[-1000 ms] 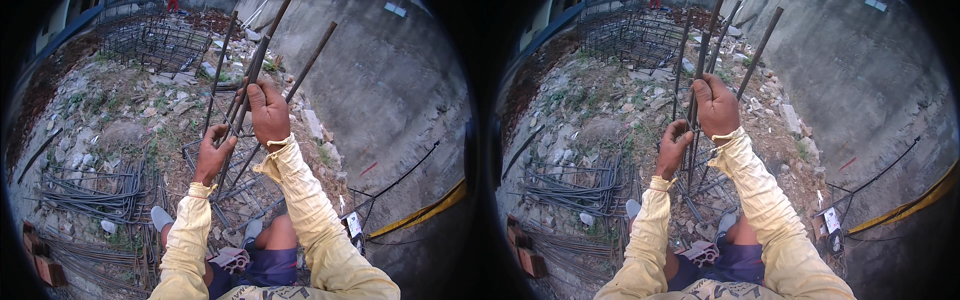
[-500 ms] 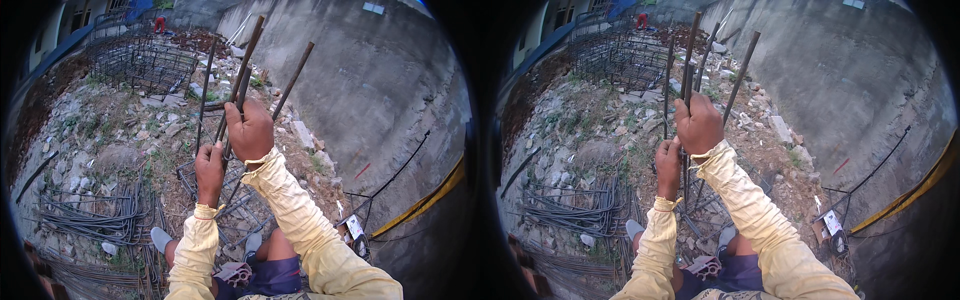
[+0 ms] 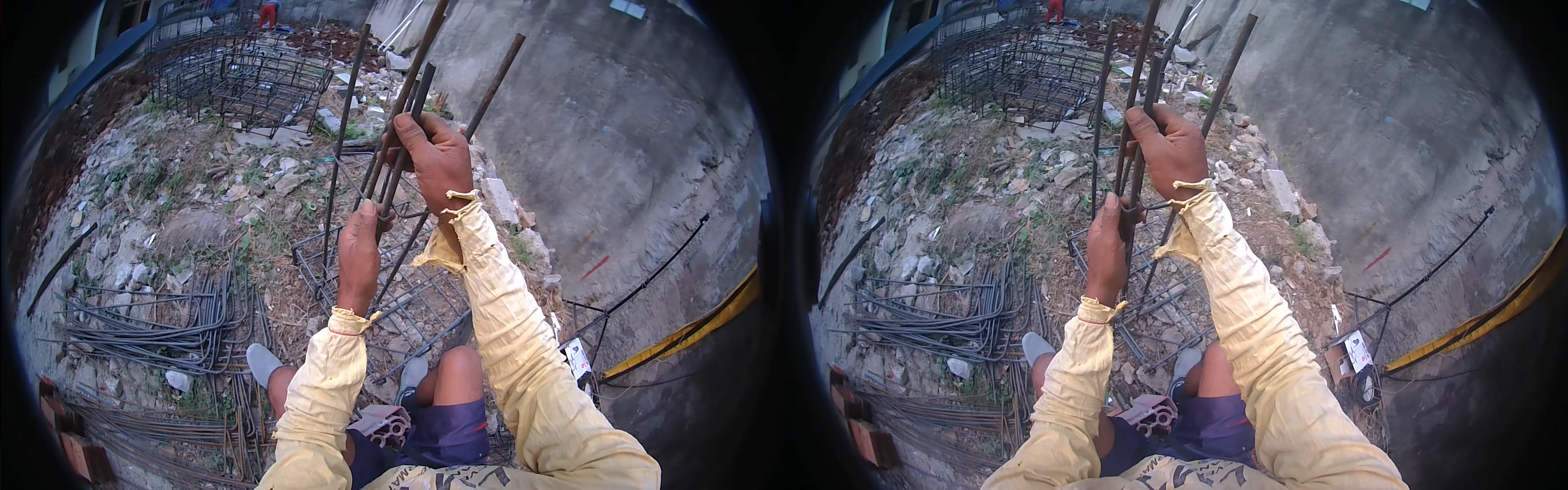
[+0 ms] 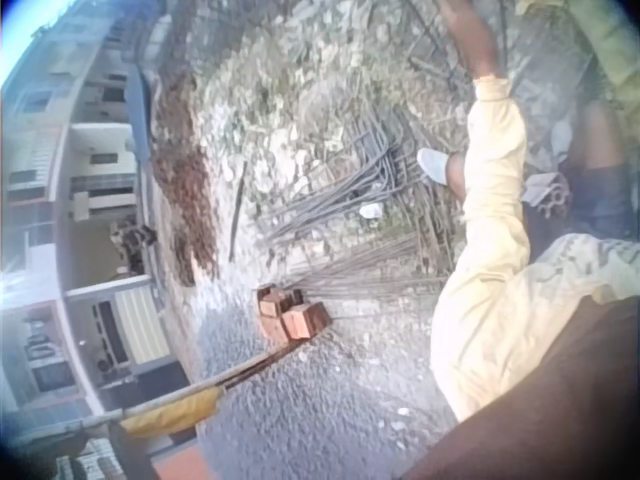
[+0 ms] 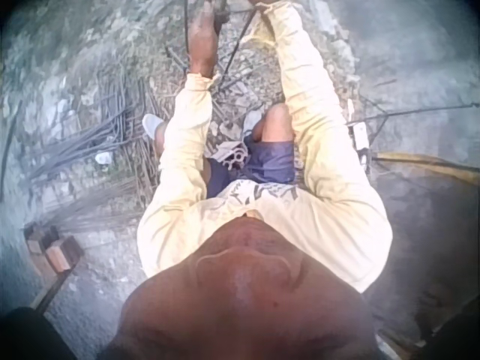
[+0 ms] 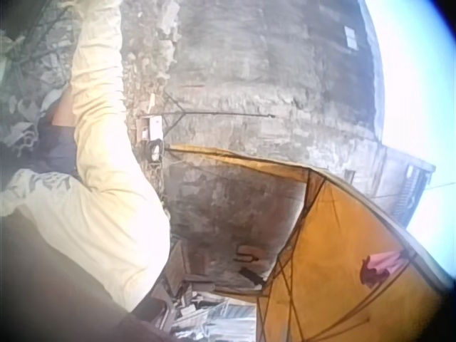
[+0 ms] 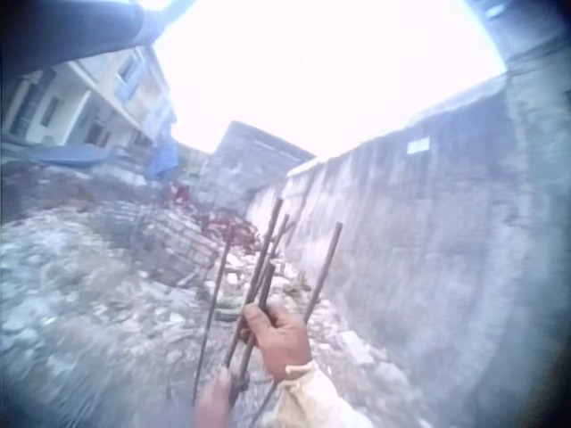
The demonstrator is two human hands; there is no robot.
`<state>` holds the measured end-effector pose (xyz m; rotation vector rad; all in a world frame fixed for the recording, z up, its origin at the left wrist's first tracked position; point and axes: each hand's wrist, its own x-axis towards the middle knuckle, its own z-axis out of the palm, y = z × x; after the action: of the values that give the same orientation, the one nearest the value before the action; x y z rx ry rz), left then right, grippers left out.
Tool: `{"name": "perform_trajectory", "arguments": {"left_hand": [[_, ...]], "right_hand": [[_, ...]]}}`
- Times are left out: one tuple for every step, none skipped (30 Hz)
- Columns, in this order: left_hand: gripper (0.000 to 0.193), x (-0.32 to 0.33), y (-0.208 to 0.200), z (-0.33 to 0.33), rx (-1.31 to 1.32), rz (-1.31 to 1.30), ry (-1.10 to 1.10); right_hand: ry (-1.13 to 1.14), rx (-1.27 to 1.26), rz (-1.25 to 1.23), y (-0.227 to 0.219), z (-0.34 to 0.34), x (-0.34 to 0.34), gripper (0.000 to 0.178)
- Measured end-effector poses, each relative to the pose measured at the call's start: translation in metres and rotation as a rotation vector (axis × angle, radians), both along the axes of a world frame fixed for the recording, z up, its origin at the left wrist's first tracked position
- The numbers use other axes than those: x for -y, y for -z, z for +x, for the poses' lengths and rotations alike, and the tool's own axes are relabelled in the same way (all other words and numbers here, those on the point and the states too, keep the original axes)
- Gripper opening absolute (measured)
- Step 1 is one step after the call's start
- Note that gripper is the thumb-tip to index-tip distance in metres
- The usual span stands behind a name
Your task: The person sits on the ground and uses pliers to tie wire around intersecting rebar rods, securing them into a cage-like structure. The person repeatedly wraps and twists wire to fasten the joints of the rebar framework.
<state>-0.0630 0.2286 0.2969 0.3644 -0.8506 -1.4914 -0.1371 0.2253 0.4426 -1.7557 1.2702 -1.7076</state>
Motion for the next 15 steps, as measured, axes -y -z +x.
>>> {"name": "perform_trajectory", "arguments": {"left_hand": [[0.038, 0.003, 0.002, 0.001, 0.043, 0.027, -0.027], [0.038, 0.003, 0.001, 0.0, 0.082, 0.054, -0.046], [0.037, 0.004, -0.001, 0.0, 0.123, 0.051, -0.075], [0.036, 0.005, -0.003, -0.001, 0.164, 0.048, -0.105], [0.036, 0.006, -0.005, 0.001, 0.209, 0.046, -0.135], [0.034, 0.007, -0.006, 0.004, 0.217, 0.051, -0.09], [0.032, 0.008, -0.007, 0.007, 0.225, 0.057, -0.044], [0.031, 0.008, -0.008, 0.01, 0.233, 0.064, 0.002], [0.031, 0.006, -0.01, 0.011, 0.21, 0.059, 0.007], [0.032, 0.002, -0.012, 0.01, 0.187, 0.054, 0.013], [0.032, 0.001, -0.014, 0.009, 0.164, 0.045, 0.016], [0.032, 0.002, -0.013, 0.009, 0.143, 0.051, 0.031], [0.032, 0.004, -0.012, 0.007, 0.121, 0.056, 0.046], [0.031, 0.004, -0.011, 0.006, 0.104, 0.065, 0.063], [0.031, 0.004, -0.011, 0.006, 0.093, 0.072, 0.063]], "right_hand": [[-0.016, 0.023, 0.016, 0.001, -0.001, 0.001, 0.031], [-0.024, 0.042, 0.033, 0.0, -0.003, 0.001, 0.031], [-0.044, 0.056, 0.017, 0.002, -0.004, 0.003, 0.032], [-0.045, 0.044, -0.009, 0.005, -0.005, 0.006, 0.033], [-0.048, 0.036, -0.035, 0.009, -0.005, 0.009, 0.034], [-0.051, 0.028, -0.06, 0.012, -0.006, 0.012, 0.034], [-0.04, 0.013, -0.066, 0.014, -0.006, 0.013, 0.035], [-0.029, -0.002, -0.072, 0.016, -0.005, 0.013, 0.036], [-0.018, -0.017, -0.078, 0.017, -0.005, 0.013, 0.037], [-0.056, 0.029, -0.073, 0.018, -0.006, 0.014, 0.038], [-0.096, 0.074, -0.074, 0.019, -0.008, 0.016, 0.039], [-0.136, 0.119, -0.075, 0.02, -0.01, 0.019, 0.04], [-0.215, 0.234, -0.066, 0.023, -0.012, 0.025, 0.039], [-0.271, 0.313, -0.072, 0.026, -0.009, 0.028, 0.038], [-0.327, 0.392, -0.078, 0.029, -0.006, 0.03, 0.037]]}}
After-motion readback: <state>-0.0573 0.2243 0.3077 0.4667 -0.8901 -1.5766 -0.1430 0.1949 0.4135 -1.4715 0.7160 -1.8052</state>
